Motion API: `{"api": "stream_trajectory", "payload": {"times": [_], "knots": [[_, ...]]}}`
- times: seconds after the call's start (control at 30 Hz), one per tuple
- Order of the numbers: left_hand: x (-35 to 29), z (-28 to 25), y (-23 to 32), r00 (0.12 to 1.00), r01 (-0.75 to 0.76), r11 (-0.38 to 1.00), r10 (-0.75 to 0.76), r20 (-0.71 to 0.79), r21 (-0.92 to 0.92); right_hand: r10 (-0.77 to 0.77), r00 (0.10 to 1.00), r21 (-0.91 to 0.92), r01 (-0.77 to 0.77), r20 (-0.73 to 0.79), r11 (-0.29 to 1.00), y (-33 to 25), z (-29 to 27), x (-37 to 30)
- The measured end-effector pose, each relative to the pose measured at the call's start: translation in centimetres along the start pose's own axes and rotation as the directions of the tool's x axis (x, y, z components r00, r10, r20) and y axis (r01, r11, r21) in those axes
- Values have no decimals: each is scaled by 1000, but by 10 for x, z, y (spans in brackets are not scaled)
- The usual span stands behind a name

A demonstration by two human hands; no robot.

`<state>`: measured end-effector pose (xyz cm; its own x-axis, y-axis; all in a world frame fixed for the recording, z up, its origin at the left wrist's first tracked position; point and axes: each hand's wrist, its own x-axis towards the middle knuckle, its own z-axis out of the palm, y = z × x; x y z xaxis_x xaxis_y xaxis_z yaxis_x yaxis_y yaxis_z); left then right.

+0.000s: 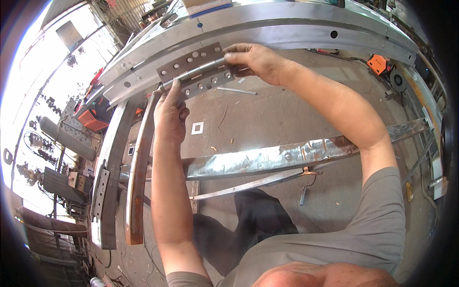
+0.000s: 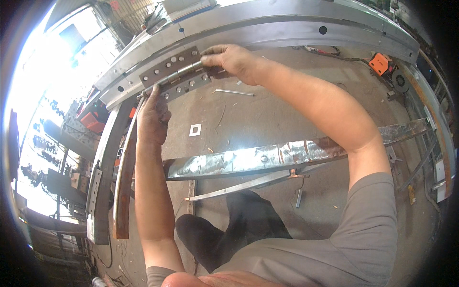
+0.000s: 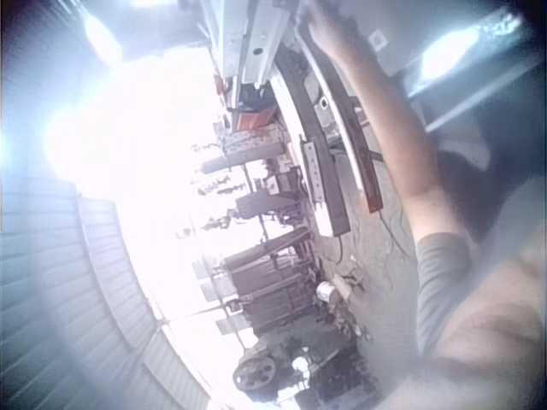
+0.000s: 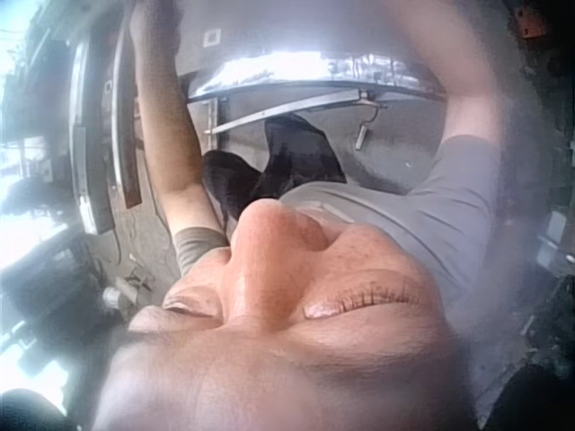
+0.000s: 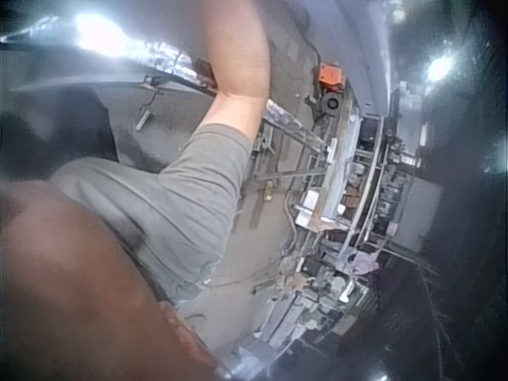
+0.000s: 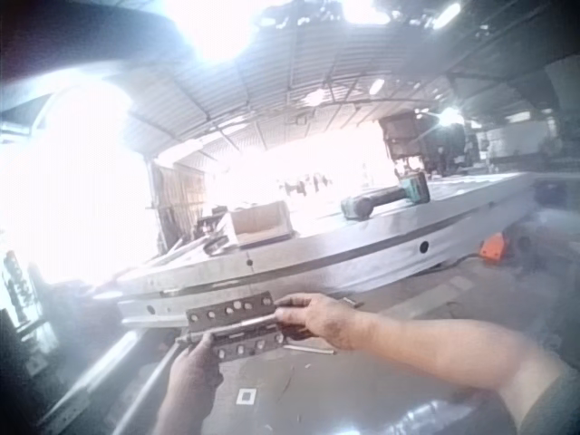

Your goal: The person retrieves screws from a box and uses a cordless drill to fasten a metal hinge to a large metal frame. The person aligns the hinge, inserts screws, and tightens them with the drill.

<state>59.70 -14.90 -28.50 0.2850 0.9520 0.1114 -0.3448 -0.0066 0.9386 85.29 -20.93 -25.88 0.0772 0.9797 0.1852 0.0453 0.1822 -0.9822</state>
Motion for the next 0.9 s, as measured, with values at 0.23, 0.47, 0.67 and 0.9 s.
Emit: {"api": "stream_trajectory", "payload": {"times": [0.23, 0.47, 0.67, 0.9], "knots": [[-9, 2, -1, 960, -198, 978, 181, 213, 64, -75, 997, 313, 80, -26, 946, -6, 4, 0], [-12, 13, -12, 900, -409, 912, 407, 156, -19, -19, 983, 234, 63, -185, 970, 10, 25, -4], [2, -12, -13, 882, -469, 827, 458, 114, 308, -64, 995, 264, 82, -78, 961, 3, 25, -12], [-5, 0, -19, 739, -651, 707, 674, 16, 277, -7, 1000, 473, 12, -13, 881, 10, 35, -12]]}}
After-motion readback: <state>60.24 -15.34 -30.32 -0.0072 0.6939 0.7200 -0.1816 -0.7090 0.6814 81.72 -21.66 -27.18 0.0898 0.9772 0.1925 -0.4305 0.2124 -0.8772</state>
